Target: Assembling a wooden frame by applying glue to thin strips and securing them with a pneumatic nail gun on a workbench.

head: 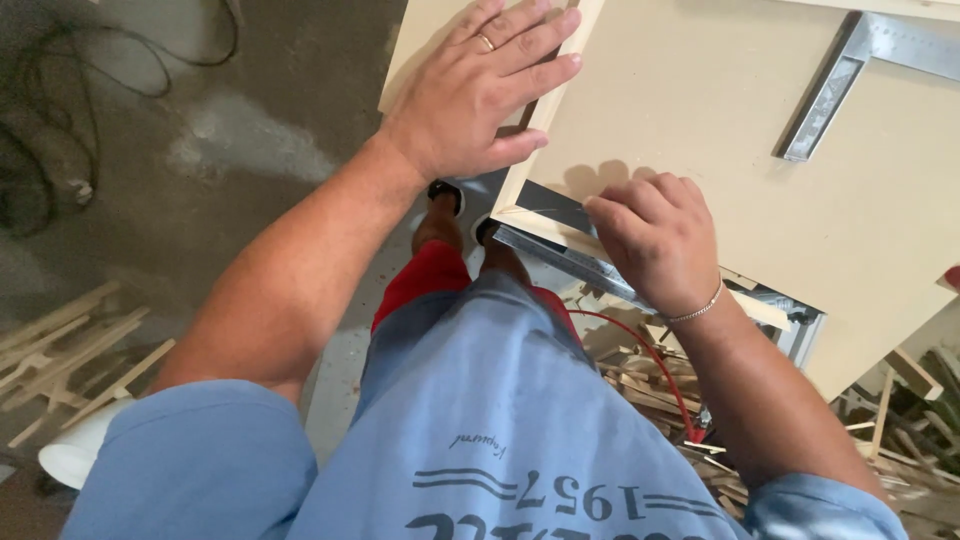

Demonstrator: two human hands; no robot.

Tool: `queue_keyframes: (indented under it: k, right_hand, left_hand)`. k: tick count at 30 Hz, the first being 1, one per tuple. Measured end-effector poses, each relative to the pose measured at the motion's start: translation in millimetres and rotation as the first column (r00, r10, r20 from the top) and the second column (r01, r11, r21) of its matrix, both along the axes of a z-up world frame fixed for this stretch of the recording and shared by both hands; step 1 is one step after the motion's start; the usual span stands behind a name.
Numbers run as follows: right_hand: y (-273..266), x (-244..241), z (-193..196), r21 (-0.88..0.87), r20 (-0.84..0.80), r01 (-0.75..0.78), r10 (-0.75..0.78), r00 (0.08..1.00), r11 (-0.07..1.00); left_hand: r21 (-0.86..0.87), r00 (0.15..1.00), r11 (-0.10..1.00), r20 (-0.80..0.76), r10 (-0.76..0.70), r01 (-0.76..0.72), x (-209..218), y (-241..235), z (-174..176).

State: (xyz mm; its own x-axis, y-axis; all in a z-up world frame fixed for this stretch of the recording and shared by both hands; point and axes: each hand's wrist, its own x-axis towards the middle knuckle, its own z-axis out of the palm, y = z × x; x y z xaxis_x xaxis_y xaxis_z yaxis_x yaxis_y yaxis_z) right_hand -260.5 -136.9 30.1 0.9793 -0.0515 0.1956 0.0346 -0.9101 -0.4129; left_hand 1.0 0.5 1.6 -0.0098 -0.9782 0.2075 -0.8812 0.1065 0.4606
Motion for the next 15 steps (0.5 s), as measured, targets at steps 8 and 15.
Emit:
queue_keyframes:
  k: [8,15]
  right_hand:
    - [0,-7,-3,-0.073,0.049,-0.057,0.06,0.997,0.996]
    - [-1,-10,-9,-0.059,0.036,-0.046,0.049,0.998,0.997]
  left_hand:
    - [-0.014,0.999,1.0,0.042,0.001,0.0,1,0,-2]
    - [-0.015,0.999,1.0,0.05,0.008,-0.007,0,1,0]
